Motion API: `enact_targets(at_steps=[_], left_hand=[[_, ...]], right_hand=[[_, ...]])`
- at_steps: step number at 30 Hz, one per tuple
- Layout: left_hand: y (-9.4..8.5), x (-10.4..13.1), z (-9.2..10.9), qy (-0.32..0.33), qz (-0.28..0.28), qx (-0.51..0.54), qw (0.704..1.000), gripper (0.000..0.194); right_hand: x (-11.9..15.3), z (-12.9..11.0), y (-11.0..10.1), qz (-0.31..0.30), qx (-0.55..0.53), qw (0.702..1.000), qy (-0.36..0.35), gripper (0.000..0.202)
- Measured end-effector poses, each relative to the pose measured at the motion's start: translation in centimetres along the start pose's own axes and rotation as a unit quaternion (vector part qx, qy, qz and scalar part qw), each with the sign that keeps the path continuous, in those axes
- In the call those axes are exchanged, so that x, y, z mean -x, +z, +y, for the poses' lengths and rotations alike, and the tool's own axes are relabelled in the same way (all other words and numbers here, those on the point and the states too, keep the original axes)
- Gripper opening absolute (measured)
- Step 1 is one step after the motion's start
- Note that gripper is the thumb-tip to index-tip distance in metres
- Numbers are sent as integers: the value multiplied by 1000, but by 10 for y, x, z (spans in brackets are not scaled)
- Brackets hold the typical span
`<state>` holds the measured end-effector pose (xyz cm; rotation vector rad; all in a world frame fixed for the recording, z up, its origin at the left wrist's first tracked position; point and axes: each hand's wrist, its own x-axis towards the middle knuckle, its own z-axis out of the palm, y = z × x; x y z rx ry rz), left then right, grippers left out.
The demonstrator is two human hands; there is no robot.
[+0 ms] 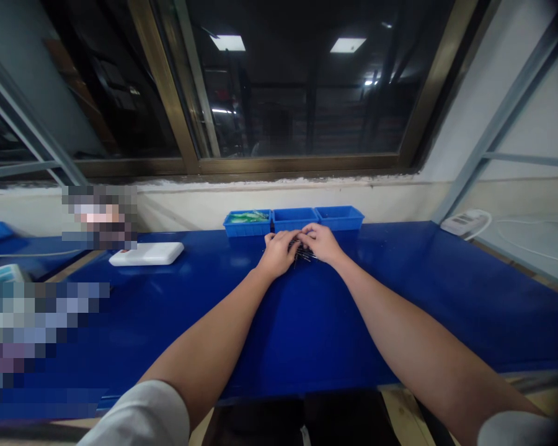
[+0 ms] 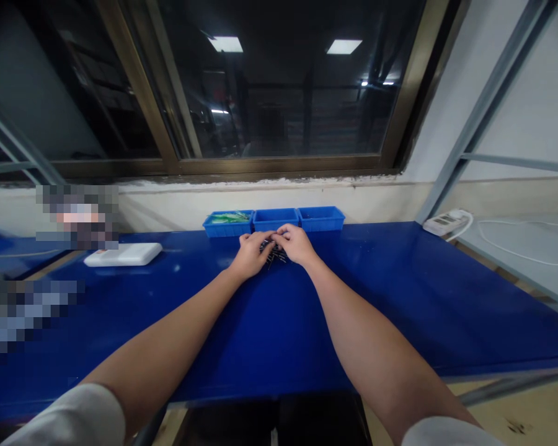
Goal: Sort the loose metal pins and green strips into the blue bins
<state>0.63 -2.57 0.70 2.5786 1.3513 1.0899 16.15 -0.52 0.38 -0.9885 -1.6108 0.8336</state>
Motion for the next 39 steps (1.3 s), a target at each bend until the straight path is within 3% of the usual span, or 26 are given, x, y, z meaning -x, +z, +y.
enact_targets(at_steps=[4,9,18,24,30,35,39], left_hand=[[-1,-2,-1,-20,12,9,1000,22],[-1,-3,-4,-38,22,9,999,19],[-1,-5,-6,-29,42,31,998,17],[-1,-6,-7,-46,39,41,997,24],[1,-5,-10,-29,58,54,996,18],[1,-6,-12,-27,60,45,997,21],[1,-7,-13,-35,55,40,997,22]], right_hand=[[1,-2,-1,1,-12,1000,17,34],[0,2,-5,6,12,1000,-21,29],[2,-2,-5,37,162,985,-37,38],[3,-2,-3,35,85,996,-22,26],[1,1,-5,30,132,990,-34,33],[-2,-3,-7,59,-46,997,35,21],[-4,-1,-12,43,-136,984,103,22]])
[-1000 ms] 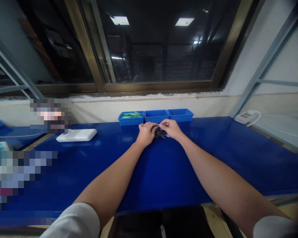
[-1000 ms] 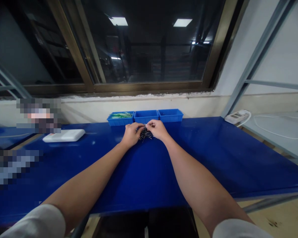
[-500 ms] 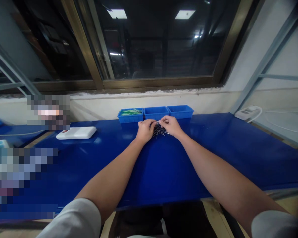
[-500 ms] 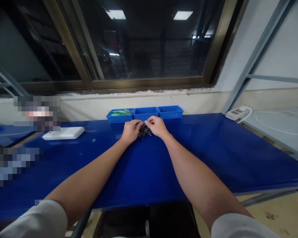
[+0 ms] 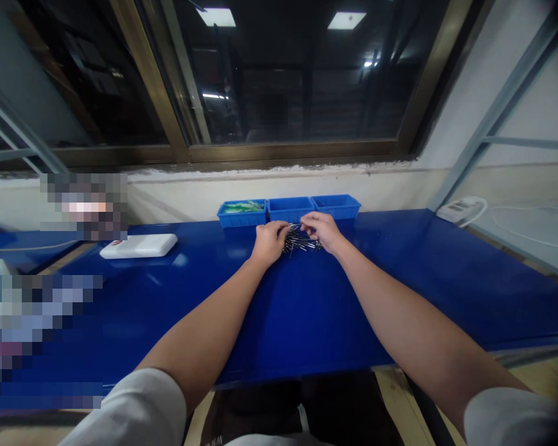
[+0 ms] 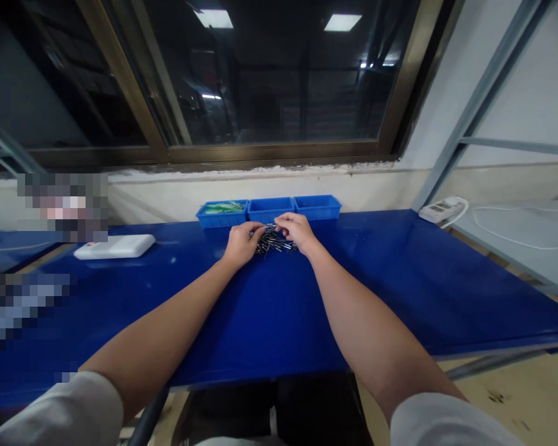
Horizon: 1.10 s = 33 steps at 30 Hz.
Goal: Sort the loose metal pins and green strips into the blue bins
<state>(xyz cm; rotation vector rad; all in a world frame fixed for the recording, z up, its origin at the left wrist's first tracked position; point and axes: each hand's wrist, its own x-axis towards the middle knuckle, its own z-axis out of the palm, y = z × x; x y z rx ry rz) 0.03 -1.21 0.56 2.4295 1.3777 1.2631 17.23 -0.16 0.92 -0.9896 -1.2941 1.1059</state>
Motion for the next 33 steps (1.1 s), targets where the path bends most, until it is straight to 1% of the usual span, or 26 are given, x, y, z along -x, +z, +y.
enact_targets(at_steps=[3,6,8,10,12,14,17,20,23,28,31,33], left_hand=[[0,0,0,0,-7,-1,1000,23],[1,0,0,3,-9,7,1000,23],[2,0,0,-2,-9,19,1000,23],[2,1,0,-18,-3,27,999,29],[3,1,-1,-39,10,18,999,36],[3,1,-2,-60,20,-6,998,37],[3,1,-6,-93,9,-38,995,34],[5,0,-10,-111,-20,-54,992,33],[6,0,-11,-125,-44,-77,988,34],[5,0,-10,-144,-80,-112,980,37],[4,-1,-9,-152,-94,-120,977,38],[4,-1,-9,-152,-104,-121,975,38]], right_hand=[[0,1,-3,-8,-19,1000,13,23],[0,0,-2,-17,-41,999,11,26],[0,0,-2,1,-61,998,-5,26],[-2,-1,-3,49,-82,995,-35,24],[-5,-1,-5,113,-98,986,-69,19],[-9,0,-10,173,-109,974,-95,14],[-14,3,-17,234,-113,961,-92,13],[-18,6,-24,265,-111,956,-64,16],[-20,8,-29,265,-105,958,-35,22],[-20,8,-33,198,-123,972,36,46],[-18,9,-32,173,-99,979,38,56],[-17,10,-30,181,-27,983,25,54]])
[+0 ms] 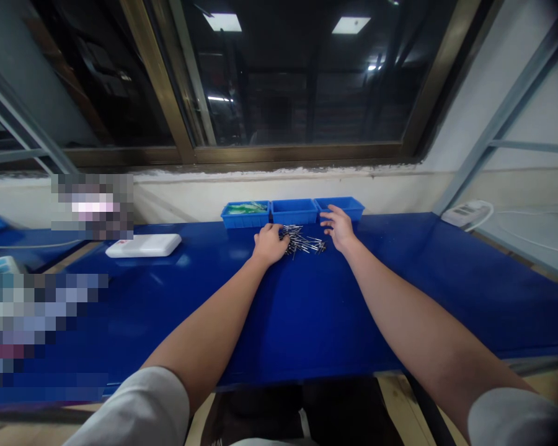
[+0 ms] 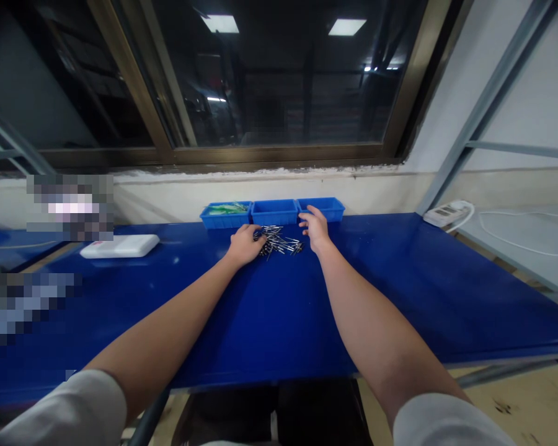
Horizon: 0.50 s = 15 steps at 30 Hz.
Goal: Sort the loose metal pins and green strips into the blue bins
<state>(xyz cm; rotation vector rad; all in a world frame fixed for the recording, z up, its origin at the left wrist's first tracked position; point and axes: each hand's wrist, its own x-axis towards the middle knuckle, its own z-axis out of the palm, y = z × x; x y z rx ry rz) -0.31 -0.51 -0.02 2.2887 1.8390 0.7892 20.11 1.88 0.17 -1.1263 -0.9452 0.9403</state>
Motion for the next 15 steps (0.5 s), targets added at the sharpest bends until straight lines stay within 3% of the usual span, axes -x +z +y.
enact_targets(at_steps=[3,5,8,11,15], left_hand=[[0,0,0,9,-11,0,1000,36],[1,0,1,14,-17,-4,1000,36],[1,0,1,22,-25,-15,999,37],[2,0,0,27,-28,-25,999,35],[3,0,-1,37,-31,-33,998,34]], right_hand=[[5,1,4,13,203,976,-72,36],[11,0,9,-22,353,929,-111,27],[23,-1,18,-97,506,845,-145,41],[34,0,25,-131,584,788,-141,55],[38,4,28,-166,604,765,-149,46]])
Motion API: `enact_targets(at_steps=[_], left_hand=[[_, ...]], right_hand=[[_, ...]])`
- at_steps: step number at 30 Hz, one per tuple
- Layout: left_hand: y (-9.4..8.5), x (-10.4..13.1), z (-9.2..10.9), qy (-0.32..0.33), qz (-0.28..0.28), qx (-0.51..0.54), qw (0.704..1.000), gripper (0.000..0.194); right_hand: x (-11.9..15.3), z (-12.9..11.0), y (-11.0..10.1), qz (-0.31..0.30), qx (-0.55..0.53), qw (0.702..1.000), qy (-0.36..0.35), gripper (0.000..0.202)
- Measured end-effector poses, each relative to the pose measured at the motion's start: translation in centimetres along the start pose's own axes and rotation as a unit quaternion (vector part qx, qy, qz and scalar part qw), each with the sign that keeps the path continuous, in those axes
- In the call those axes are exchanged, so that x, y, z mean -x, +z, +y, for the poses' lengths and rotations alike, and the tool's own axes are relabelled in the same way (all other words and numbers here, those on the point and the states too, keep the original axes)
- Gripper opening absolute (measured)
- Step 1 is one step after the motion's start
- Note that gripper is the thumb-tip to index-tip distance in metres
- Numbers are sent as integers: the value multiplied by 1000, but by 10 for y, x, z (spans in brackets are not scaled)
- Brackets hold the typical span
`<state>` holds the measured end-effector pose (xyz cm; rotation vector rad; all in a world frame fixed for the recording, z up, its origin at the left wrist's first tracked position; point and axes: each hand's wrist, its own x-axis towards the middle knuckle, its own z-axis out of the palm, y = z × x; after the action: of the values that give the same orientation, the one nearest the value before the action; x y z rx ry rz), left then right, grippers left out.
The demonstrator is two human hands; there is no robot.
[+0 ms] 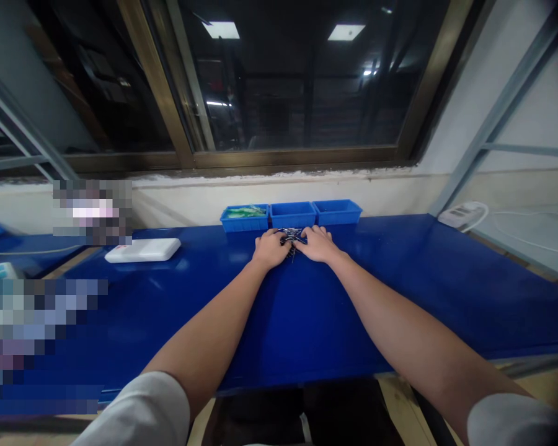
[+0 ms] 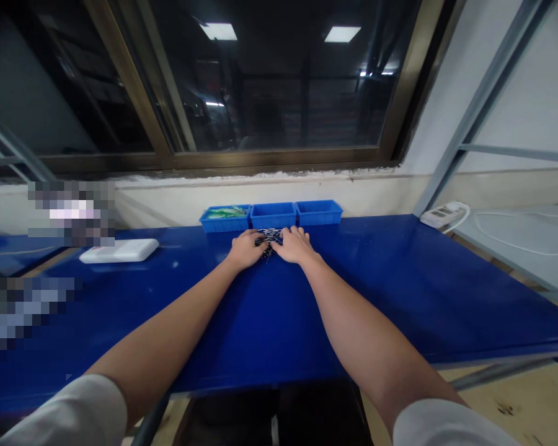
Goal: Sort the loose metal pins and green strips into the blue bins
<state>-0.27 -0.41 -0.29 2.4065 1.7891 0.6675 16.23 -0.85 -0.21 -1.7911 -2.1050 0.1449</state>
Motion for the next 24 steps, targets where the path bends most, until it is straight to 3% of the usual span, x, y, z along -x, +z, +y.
enact_targets(at_steps=[6,24], left_hand=[[-2,1,1,16,-3,-3,1000,33],[-2,4,7,49,3,2,999,31]], right_hand=[[-3,0,2,-16,-7,999,-45,28],[-7,3,5,15,-60,995,-74,14]])
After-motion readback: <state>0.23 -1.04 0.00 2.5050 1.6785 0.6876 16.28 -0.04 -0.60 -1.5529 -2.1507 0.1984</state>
